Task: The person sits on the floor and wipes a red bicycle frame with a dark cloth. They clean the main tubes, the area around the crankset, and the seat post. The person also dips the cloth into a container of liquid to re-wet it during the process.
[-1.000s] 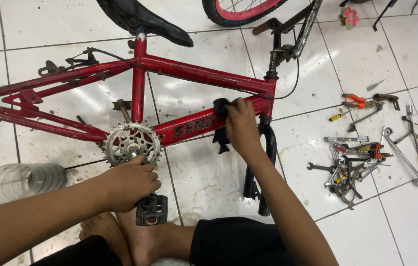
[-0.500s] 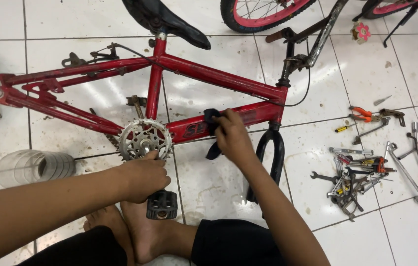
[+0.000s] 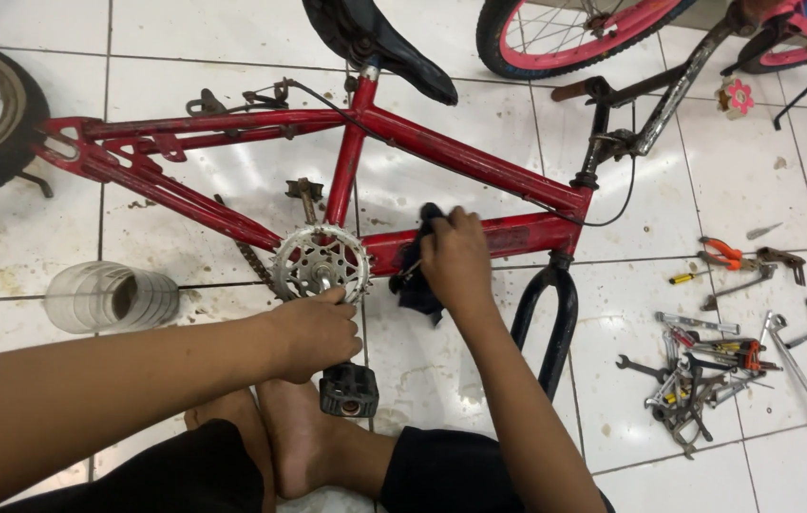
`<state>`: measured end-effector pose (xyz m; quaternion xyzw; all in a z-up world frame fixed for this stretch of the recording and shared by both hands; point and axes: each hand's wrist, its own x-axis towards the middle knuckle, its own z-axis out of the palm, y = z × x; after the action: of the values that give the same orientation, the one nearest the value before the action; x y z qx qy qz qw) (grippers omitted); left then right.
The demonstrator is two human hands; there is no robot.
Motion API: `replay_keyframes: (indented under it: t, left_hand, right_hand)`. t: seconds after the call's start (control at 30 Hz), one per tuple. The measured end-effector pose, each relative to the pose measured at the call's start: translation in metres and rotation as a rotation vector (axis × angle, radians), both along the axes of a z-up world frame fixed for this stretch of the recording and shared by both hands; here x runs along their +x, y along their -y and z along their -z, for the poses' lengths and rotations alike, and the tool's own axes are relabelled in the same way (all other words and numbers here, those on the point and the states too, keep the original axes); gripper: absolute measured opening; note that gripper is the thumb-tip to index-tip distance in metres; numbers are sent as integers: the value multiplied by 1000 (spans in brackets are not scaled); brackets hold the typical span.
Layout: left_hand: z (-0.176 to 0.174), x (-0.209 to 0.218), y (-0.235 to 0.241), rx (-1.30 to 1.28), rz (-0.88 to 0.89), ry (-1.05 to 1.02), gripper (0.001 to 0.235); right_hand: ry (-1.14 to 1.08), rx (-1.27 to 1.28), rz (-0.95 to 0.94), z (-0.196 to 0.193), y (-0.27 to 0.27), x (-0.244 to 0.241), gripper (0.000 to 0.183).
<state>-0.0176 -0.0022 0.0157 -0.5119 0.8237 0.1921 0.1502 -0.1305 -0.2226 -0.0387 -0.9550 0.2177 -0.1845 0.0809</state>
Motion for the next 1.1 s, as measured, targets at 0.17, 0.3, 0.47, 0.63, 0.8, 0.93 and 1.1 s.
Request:
replay_keyframes:
  t: [0.17,0.3,0.47,0.63,0.8,0.93,1.1]
  left_hand:
    - [2,2,-3,-44,4,-20,38]
    - [1,0,0,-3,11,-23,34]
    - [-1,4,-7,-40,56,13,38]
    - [-9,1,-2,-18,136,51,36]
    - [-19,4,-5,-22,144,63,36]
    - [-18,5,-2,11,152,57,34]
    - [20,9,2,140,106,-18,42]
  right_hand:
    - [100,-89,41,20,-32,17,15]
    - [81,84,-168,0,-31,12,20]
    - [-3,-140,196,23,20,-9,16]
    - [-69,-139,18,19,5,-5,25]
    - [-290,-53,273,-12,63,-42,27]
    - [-282,55,448,-20,76,-60,32]
    - [-141,19,154,-17,69,-72,48]
